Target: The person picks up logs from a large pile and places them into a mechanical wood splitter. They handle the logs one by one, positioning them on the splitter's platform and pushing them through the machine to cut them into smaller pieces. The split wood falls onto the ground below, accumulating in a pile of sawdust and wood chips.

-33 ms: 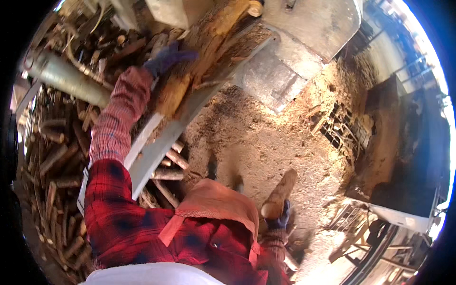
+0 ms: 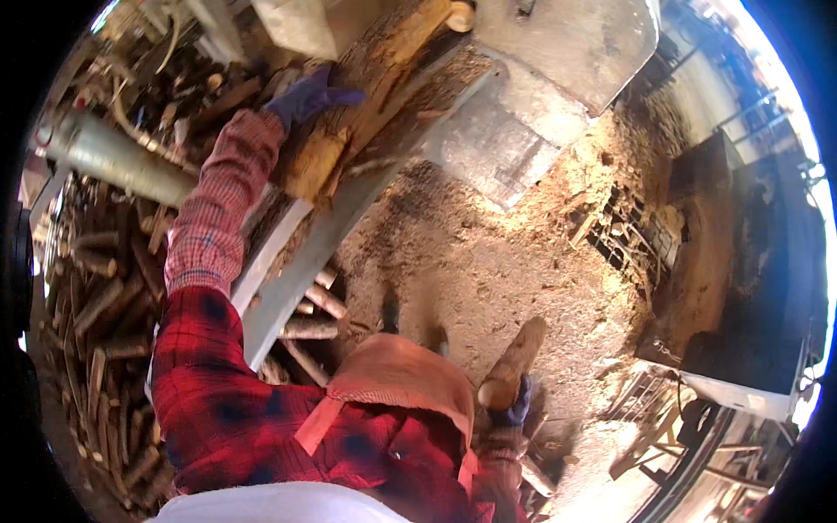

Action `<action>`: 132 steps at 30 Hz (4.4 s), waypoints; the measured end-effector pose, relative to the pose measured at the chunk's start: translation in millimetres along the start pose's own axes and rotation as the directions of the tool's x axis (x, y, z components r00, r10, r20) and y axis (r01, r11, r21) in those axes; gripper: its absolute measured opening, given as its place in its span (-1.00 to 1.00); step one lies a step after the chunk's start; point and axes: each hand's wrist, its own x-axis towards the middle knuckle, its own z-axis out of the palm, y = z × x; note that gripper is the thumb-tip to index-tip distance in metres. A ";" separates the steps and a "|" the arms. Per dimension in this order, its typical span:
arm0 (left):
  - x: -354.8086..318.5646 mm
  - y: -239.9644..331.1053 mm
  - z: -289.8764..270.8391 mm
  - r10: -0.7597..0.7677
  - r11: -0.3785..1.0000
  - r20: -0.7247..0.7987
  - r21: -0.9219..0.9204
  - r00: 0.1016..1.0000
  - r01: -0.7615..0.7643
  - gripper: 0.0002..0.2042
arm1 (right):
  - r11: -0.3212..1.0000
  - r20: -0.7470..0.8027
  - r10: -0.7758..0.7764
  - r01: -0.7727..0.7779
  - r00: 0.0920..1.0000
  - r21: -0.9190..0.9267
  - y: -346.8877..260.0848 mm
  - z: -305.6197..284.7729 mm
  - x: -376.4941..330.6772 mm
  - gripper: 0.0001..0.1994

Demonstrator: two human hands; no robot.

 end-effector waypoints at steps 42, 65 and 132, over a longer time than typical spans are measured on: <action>-178.9 -92.6 50.9 0.205 0.628 -0.483 0.732 0.851 0.264 -0.14 | 0.459 0.610 0.081 0.513 0.789 -0.725 177.8 188.9 -30.0 -0.07; -525.4 -565.5 420.8 -0.881 0.289 -0.392 -0.009 0.263 0.957 -0.10 | 0.524 -0.560 -0.139 -0.419 0.817 -0.741 187.1 -264.5 1.6 -0.42; -257.8 -99.8 -6.2 0.120 0.833 -0.412 0.537 0.903 0.134 0.12 | 0.717 0.661 -0.181 0.558 0.728 -0.418 257.0 313.3 -27.2 -0.32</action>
